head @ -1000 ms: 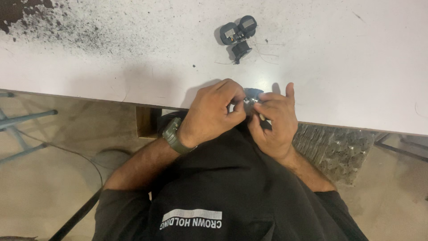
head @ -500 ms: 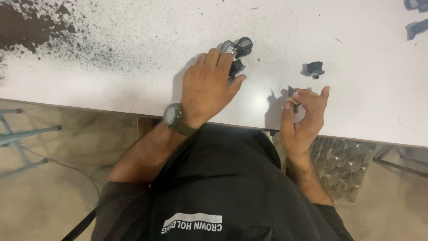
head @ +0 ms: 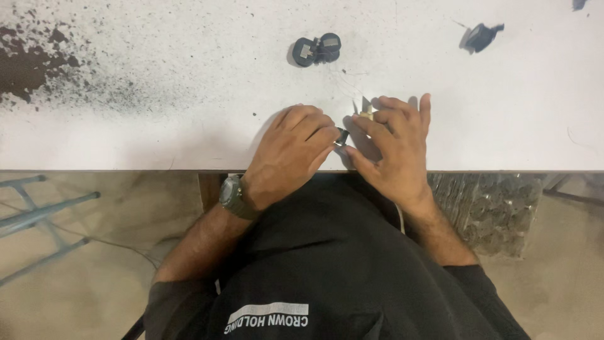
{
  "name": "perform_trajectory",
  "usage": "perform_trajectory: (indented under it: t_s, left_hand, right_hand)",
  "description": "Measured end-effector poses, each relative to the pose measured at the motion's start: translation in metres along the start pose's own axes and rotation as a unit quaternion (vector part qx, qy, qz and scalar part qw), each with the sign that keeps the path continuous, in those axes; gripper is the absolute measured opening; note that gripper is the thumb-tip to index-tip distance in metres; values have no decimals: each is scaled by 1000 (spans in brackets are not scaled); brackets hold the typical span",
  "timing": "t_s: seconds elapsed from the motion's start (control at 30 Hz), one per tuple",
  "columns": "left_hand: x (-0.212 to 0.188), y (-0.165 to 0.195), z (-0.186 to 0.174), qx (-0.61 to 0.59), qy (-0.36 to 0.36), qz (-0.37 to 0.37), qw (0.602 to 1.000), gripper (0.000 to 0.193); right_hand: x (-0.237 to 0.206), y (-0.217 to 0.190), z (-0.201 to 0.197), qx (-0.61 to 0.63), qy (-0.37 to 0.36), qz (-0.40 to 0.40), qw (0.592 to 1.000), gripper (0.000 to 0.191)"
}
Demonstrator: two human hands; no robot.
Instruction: The person sits at a white workbench assembling small black plastic and metal wheel-like hub components. They pick up a hub, use a small hand tool to seat internal parts into it, then place the finished hub in a growing row on the table, repeating this with successive hubs.
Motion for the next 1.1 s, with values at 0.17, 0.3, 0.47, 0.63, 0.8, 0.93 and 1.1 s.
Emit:
perform_trajectory:
  t_s: [0.17,0.3,0.47,0.63,0.8,0.93,1.1]
  left_hand:
    - [-8,6,-1,51,35,41,997,21]
    - [-18,8,0,70,59,73,993,16]
    - [-21,1,9,79,75,13,994,15]
    - [-27,4,5,55,114,-9,992,15]
    - [-28,6,3,35,132,-16,991,14]
    - [-29,6,6,24,136,-16,990,15]
    - [-31,6,7,15,138,6,990,16]
  right_hand:
    - [-3,-5,9,-5,-1,-13,1000,43]
    - [-7,-8,14,-11,18,16,1000,40]
    - [-17,-4,14,6,52,19,998,42]
    - [-36,-9,14,91,148,-11,985,28]
    - [-36,-16,27,107,102,-31,989,31]
    - [-30,-19,26,81,100,-19,992,30]
    - [-24,-24,21,94,97,-21,991,31]
Point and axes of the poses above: each hand's wrist, its own x-axis towards the middle knuckle, its own z-axis out of the palm, y = z × x, the point moved 5 cm from there along x, towards the middle knuckle, and after that the axes turned 8 degrees about -x, right-handed, at the moved point
